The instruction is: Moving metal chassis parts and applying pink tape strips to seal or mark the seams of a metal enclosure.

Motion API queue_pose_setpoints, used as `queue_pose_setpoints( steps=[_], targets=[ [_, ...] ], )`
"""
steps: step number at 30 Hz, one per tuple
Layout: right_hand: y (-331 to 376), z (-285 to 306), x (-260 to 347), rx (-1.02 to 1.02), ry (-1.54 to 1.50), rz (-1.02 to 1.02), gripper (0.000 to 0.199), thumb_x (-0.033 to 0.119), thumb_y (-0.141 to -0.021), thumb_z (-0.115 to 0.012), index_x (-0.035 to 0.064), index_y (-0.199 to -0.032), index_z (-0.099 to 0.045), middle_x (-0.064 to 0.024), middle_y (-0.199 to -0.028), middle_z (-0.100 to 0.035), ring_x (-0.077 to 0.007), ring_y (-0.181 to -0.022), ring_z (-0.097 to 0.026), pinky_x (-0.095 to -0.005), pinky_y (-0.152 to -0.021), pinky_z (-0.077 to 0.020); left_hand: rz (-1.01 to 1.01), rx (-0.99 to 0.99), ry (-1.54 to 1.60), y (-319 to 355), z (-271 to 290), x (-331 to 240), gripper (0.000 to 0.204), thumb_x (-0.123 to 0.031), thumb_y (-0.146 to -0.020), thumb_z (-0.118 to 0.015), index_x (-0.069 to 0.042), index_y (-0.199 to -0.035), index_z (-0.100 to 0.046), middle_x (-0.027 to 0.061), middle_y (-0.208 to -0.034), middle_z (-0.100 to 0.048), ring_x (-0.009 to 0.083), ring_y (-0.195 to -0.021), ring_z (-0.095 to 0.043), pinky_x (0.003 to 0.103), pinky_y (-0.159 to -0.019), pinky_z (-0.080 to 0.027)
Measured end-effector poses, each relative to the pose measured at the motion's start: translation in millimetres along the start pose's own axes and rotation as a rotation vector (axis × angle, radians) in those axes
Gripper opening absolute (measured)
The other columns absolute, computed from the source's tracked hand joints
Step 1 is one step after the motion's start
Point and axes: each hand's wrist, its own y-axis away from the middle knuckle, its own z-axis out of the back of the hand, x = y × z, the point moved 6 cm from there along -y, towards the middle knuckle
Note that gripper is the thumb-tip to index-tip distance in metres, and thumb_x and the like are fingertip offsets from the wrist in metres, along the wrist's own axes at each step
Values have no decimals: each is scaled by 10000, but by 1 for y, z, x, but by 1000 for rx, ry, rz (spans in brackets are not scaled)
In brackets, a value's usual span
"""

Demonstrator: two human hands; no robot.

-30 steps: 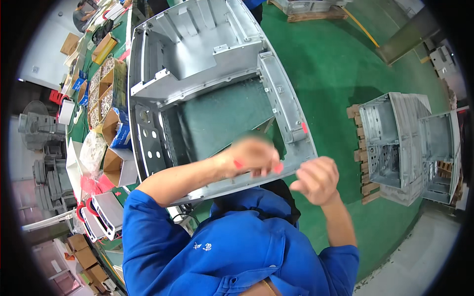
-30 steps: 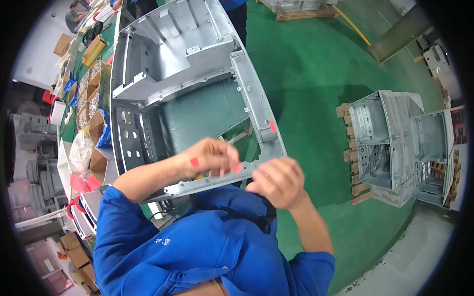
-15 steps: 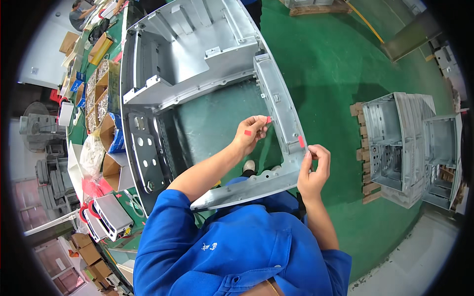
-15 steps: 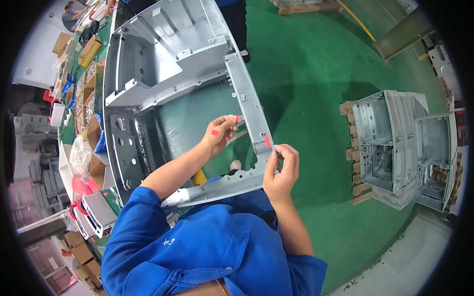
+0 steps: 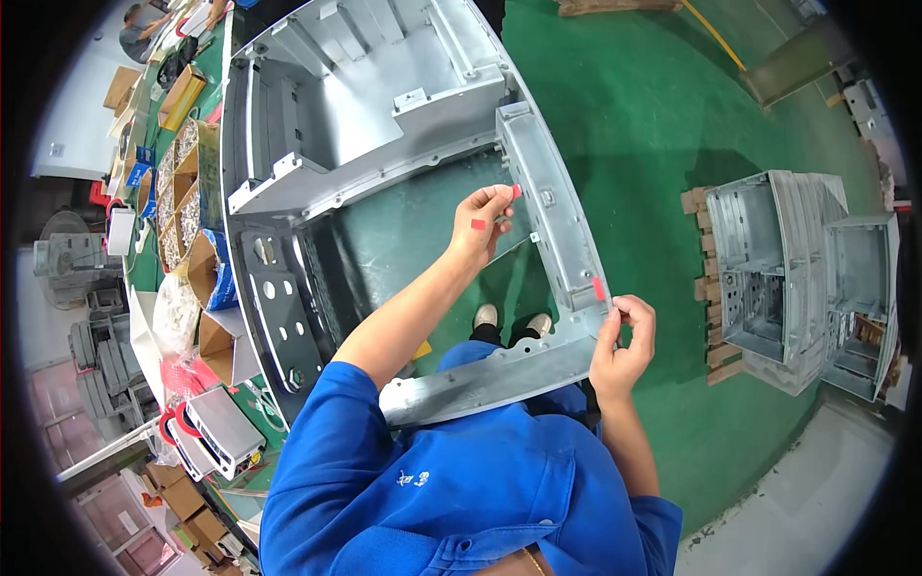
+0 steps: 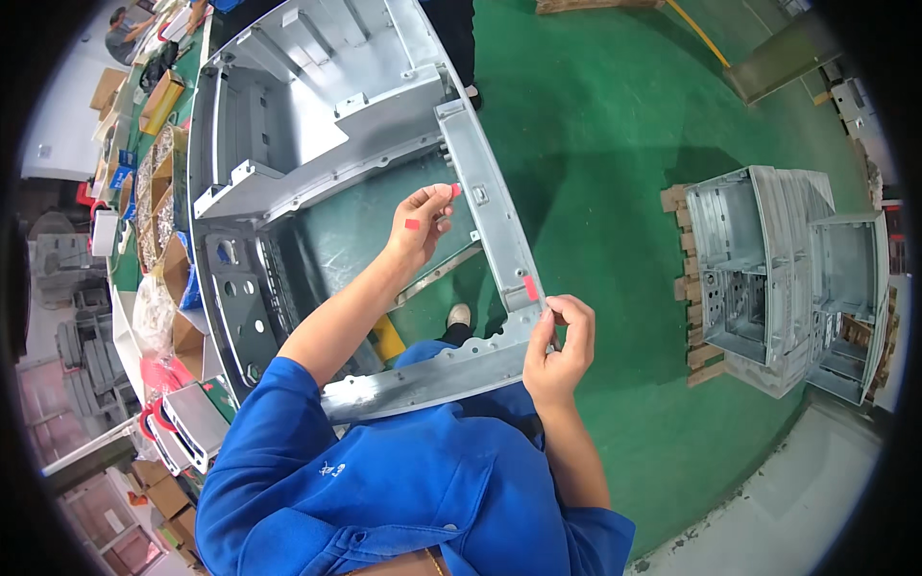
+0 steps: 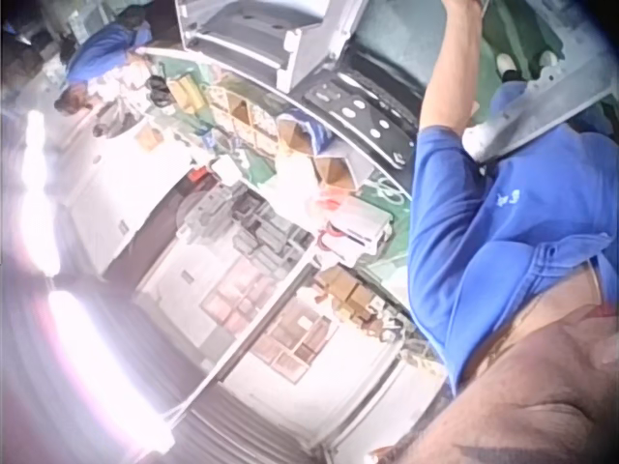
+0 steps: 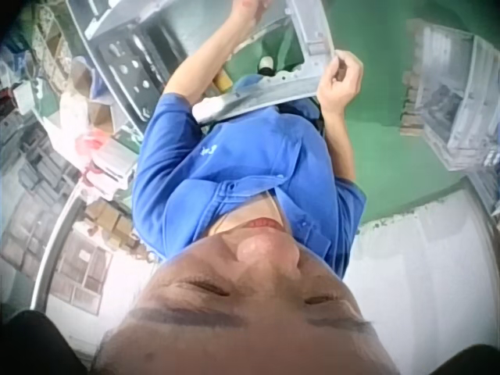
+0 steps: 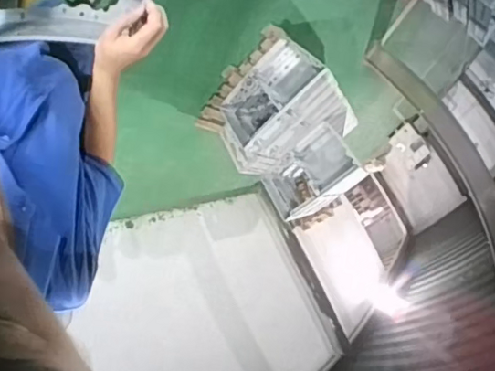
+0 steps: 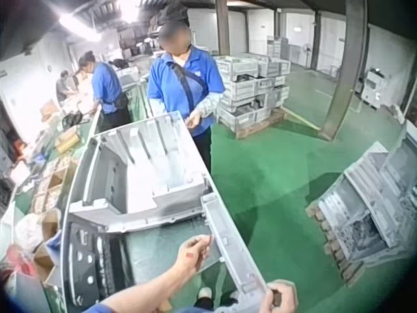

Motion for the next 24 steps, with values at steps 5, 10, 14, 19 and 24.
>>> queue_pose_setpoints(
  steps=[5,10,14,19,24],
  targets=[
    [1,-1,-1,-5,2,0,171,-82,-748,-495,-16,-905,-512,-116,-871,-533,-161,-638,-497,-253,-566,-414,-4,-11,12,-6,1,3,103,-104,-786,-604,-33,-848,-562,10,-795,-565,75,-634,-479,202,-495,-373],
    [0,-1,0,0,16,-1,169,-82,-752,-494,-14,-905,-513,-114,-868,-534,-159,-637,-497,-253,-565,-414,-22,-13,13,-8,2,4,100,-95,-788,-600,-25,-849,-563,14,-790,-564,77,-630,-484,202,-489,-374],
    [-1,-1,1,-2,34,16,169,-84,-753,-492,-13,-904,-514,-113,-866,-534,-159,-637,-497,-252,-563,-413,-21,-17,-4,-10,3,4,95,-93,-790,-597,-20,-842,-566,17,-779,-566,76,-620,-485,200,-485,-372],
    [0,-1,-1,-6,23,8,167,-85,-752,-492,-13,-900,-516,-113,-864,-536,-160,-635,-497,-254,-558,-412,-19,-36,-27,-9,3,1,87,-91,-789,-594,-14,-824,-571,25,-774,-575,76,-603,-483,199,-485,-371],
    [0,-1,-1,-2,21,-6,166,-83,-749,-490,-14,-898,-514,-114,-863,-536,-161,-633,-497,-255,-556,-411,-31,-52,-36,-9,2,1,87,-94,-781,-605,-20,-822,-590,17,-765,-596,53,-598,-481,177,-491,-371]
  ],
)
